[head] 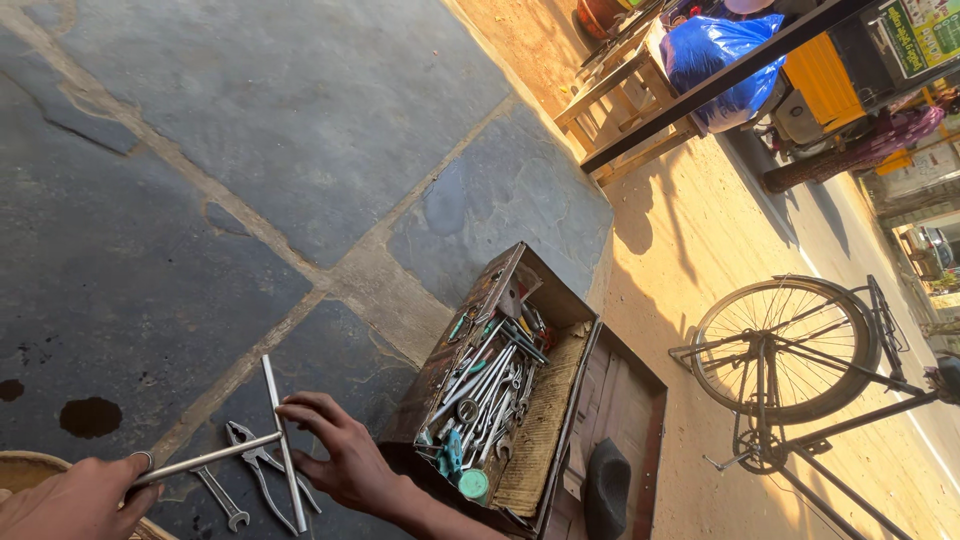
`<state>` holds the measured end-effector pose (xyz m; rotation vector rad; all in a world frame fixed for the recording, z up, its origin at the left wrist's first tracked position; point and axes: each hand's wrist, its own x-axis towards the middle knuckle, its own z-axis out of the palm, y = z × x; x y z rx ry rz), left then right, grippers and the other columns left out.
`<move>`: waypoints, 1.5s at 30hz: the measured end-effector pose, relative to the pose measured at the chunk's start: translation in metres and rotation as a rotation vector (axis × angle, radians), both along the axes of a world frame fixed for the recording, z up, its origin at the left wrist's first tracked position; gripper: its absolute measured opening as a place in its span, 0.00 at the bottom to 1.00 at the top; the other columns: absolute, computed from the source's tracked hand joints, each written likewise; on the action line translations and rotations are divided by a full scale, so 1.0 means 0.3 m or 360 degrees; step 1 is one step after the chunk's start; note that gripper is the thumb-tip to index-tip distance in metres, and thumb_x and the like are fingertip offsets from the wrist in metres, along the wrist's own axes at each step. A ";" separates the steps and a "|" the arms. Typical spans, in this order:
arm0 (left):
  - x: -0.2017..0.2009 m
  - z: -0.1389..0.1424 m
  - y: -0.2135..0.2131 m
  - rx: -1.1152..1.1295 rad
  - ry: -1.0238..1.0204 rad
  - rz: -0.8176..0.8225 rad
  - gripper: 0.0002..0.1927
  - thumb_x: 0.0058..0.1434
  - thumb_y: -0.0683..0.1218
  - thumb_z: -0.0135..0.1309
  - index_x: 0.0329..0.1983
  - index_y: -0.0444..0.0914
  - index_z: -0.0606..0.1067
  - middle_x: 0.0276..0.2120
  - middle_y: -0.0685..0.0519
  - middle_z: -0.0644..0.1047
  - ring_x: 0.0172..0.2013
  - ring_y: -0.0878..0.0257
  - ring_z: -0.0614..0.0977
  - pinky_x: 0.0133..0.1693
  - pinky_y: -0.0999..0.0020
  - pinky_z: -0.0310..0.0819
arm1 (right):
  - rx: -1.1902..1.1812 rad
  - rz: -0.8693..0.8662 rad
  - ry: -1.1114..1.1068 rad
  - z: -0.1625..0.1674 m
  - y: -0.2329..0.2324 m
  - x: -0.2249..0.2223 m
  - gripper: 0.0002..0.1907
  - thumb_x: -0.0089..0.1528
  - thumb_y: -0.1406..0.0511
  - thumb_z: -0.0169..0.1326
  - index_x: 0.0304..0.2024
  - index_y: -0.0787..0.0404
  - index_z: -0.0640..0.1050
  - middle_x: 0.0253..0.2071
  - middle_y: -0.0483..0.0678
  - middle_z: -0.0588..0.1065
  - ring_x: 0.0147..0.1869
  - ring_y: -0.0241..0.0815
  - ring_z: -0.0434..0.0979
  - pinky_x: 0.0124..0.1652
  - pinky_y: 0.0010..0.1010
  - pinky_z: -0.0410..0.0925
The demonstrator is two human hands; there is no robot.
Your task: The person sits on the floor and works on a small engine assembly. They attach a metal component to the engine, insert and tighten a bolt by hand, then use a T-handle wrench to tighten the bolt further.
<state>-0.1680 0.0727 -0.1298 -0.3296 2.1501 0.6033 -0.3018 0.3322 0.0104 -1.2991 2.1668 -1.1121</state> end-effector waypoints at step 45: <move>0.018 0.028 -0.035 0.0184 0.0051 0.0197 0.16 0.69 0.58 0.53 0.49 0.46 0.81 0.22 0.54 0.84 0.22 0.65 0.86 0.34 0.63 0.82 | -0.0094 -0.0273 0.0062 -0.085 -0.008 -0.006 0.24 0.71 0.61 0.50 0.67 0.58 0.60 0.59 0.59 0.62 0.67 0.50 0.63 0.64 0.45 0.66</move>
